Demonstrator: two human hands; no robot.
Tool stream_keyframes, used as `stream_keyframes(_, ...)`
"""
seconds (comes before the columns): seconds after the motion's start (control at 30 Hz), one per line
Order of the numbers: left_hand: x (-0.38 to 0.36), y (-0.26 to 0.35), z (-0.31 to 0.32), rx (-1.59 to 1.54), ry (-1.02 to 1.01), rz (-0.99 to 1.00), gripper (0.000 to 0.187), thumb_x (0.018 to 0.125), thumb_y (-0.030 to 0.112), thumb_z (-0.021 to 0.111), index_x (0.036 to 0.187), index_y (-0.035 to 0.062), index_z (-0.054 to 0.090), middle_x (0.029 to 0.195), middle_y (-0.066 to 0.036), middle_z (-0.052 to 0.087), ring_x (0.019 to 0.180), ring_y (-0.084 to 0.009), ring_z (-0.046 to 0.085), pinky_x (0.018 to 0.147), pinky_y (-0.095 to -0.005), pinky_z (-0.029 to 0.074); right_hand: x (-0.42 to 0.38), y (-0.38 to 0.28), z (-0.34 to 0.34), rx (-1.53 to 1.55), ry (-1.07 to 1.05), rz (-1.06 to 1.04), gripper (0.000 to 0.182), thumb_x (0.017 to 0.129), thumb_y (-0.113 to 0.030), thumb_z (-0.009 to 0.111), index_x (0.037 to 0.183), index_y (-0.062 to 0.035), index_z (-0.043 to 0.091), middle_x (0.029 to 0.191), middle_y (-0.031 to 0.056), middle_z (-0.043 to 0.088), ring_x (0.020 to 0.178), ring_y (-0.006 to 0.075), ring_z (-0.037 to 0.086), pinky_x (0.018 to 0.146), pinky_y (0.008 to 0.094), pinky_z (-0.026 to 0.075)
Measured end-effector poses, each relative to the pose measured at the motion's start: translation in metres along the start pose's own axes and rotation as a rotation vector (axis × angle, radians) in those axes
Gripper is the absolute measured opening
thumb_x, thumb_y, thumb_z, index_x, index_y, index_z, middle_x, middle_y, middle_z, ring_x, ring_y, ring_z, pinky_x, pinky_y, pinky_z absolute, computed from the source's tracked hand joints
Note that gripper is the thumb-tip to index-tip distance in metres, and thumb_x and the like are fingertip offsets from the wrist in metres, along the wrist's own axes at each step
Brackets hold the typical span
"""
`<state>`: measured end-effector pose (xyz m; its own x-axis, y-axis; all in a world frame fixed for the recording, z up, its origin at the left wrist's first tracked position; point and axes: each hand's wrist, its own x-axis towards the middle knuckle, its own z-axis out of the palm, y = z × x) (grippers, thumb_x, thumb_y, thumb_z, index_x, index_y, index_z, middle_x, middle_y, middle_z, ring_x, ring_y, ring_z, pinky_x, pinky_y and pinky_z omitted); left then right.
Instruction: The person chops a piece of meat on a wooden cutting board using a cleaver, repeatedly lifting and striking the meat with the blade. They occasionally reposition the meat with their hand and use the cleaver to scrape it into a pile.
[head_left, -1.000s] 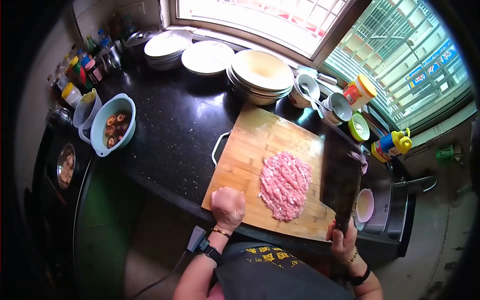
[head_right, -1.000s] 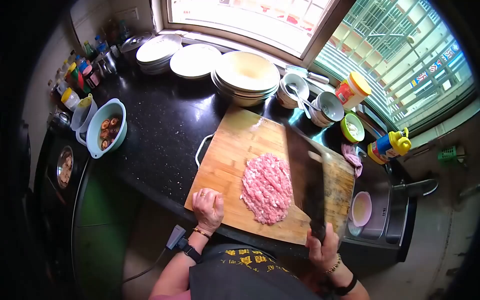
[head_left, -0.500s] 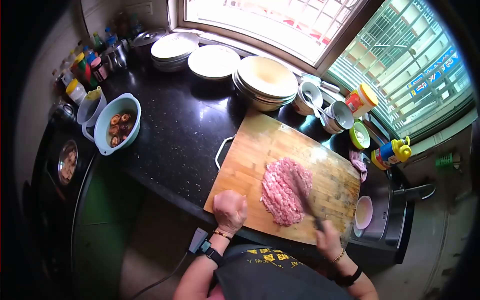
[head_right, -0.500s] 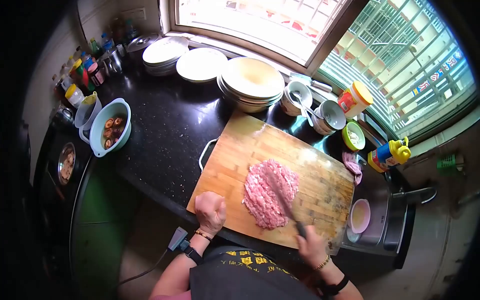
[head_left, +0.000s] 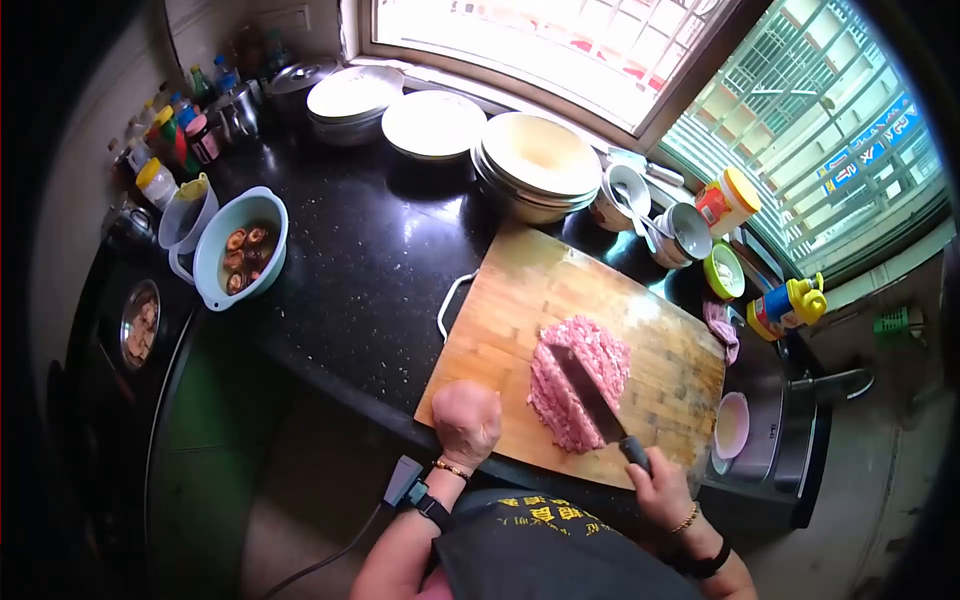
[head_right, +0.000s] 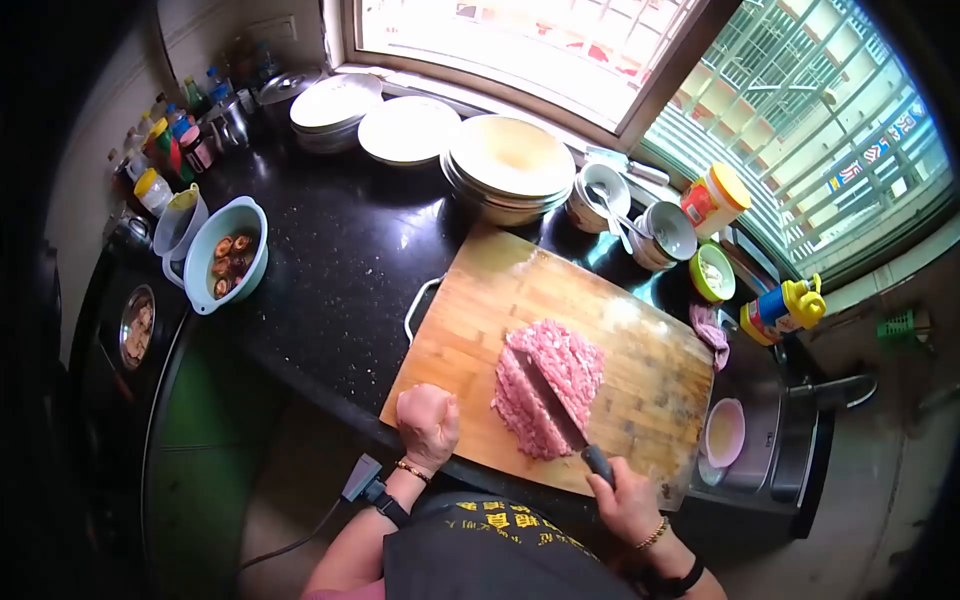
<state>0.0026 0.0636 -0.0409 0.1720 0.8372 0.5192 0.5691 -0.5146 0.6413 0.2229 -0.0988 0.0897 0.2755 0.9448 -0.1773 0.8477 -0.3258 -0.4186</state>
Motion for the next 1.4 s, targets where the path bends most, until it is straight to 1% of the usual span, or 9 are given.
stream_keyframes(0.17, -0.002, 0.000, 0.001, 0.003, -0.027, 0.004, 0.013, 0.084, 0.016, 0.056, 0.074, 0.0070, 0.054, 0.074, -0.007, 0.056, 0.073, -0.0265, 0.055, 0.069, -0.0375, 0.039, -0.023, 0.000, 0.002, 0.539, 0.177, -0.024, 0.020, 0.085, -0.018, 0.060, 0.095, -0.0028, 0.052, 0.064, 0.0194, 0.058, 0.060, 0.0396, 0.059, 0.054, 0.0411, 0.047)
stream_keyframes(0.27, -0.001, 0.001, 0.001, -0.009, -0.013, 0.015, 0.013, 0.084, 0.016, 0.056, 0.074, 0.0072, 0.054, 0.075, -0.007, 0.056, 0.073, -0.0262, 0.055, 0.069, -0.0374, 0.039, -0.006, 0.025, 0.037, -0.120, -0.079, 0.047, 0.022, 0.086, -0.022, 0.060, 0.093, -0.0028, 0.052, 0.064, 0.0209, 0.057, 0.062, 0.0414, 0.058, 0.055, 0.0437, 0.046)
stream_keyframes(0.4, -0.004, 0.000, -0.001, -0.006, -0.036, 0.010, 0.013, 0.084, 0.016, 0.056, 0.074, 0.0073, 0.054, 0.075, -0.007, 0.056, 0.073, -0.0260, 0.055, 0.069, -0.0374, 0.039, -0.005, -0.009, -0.004, 0.184, 0.029, 0.012, 0.020, 0.086, -0.021, 0.060, 0.094, -0.0038, 0.056, 0.067, 0.0197, 0.058, 0.063, 0.0398, 0.059, 0.056, 0.0424, 0.046)
stream_keyframes(0.53, -0.002, -0.001, 0.001, -0.015, -0.018, 0.018, 0.013, 0.082, 0.018, 0.059, 0.074, 0.0082, 0.054, 0.073, -0.007, 0.054, 0.072, -0.0262, 0.054, 0.067, -0.0379, 0.039, -0.013, -0.006, 0.001, 0.511, 0.263, -0.136, 0.021, 0.091, -0.020, 0.054, 0.098, -0.0005, 0.051, 0.062, 0.0024, 0.054, 0.051, 0.0105, 0.057, 0.048, 0.0255, 0.045)
stream_keyframes(0.67, 0.000, 0.002, -0.001, -0.011, -0.020, 0.003, 0.014, 0.084, 0.016, 0.056, 0.073, 0.0069, 0.054, 0.074, -0.008, 0.055, 0.073, -0.0264, 0.054, 0.069, -0.0374, 0.039, 0.005, 0.019, 0.045, -0.071, -0.054, -0.001, 0.022, 0.088, -0.025, 0.057, 0.095, -0.0060, 0.049, 0.063, 0.0230, 0.056, 0.058, 0.0426, 0.057, 0.052, 0.0453, 0.046)
stream_keyframes(0.77, 0.000, 0.002, 0.000, -0.009, 0.000, 0.005, 0.014, 0.084, 0.016, 0.056, 0.073, 0.0070, 0.054, 0.074, -0.008, 0.055, 0.072, -0.0263, 0.054, 0.069, -0.0373, 0.039, 0.014, -0.007, 0.003, 0.130, -0.083, 0.014, 0.021, 0.088, -0.025, 0.057, 0.095, -0.0059, 0.051, 0.062, 0.0222, 0.056, 0.058, 0.0423, 0.058, 0.051, 0.0451, 0.045)
stream_keyframes(0.93, -0.001, 0.000, 0.000, -0.015, -0.015, 0.009, 0.014, 0.084, 0.016, 0.056, 0.073, 0.0072, 0.054, 0.074, -0.008, 0.055, 0.072, -0.0264, 0.054, 0.068, -0.0376, 0.039, -0.003, -0.018, 0.003, 0.523, 0.231, -0.088, 0.018, 0.090, -0.020, 0.054, 0.094, -0.0019, 0.052, 0.056, 0.0035, 0.054, 0.047, 0.0140, 0.057, 0.046, 0.0285, 0.045)
stream_keyframes(1.07, 0.000, 0.002, 0.000, -0.013, -0.003, 0.002, 0.015, 0.085, 0.016, 0.055, 0.073, 0.0073, 0.054, 0.074, -0.008, 0.055, 0.072, -0.0265, 0.054, 0.068, -0.0378, 0.039, 0.010, 0.008, 0.042, -0.076, -0.018, -0.027, 0.025, 0.089, -0.028, 0.056, 0.095, -0.0047, 0.051, 0.063, 0.0200, 0.058, 0.061, 0.0412, 0.059, 0.053, 0.0454, 0.046)
stream_keyframes(1.4, -0.001, 0.001, 0.003, -0.016, 0.000, 0.014, 0.015, 0.083, 0.018, 0.058, 0.074, 0.0085, 0.054, 0.074, -0.007, 0.054, 0.072, -0.0261, 0.054, 0.069, -0.0375, 0.039, 0.008, -0.005, 0.036, 0.016, -0.034, 0.001, 0.022, 0.087, -0.024, 0.059, 0.097, -0.0055, 0.053, 0.069, 0.0206, 0.060, 0.065, 0.0416, 0.060, 0.055, 0.0440, 0.046)
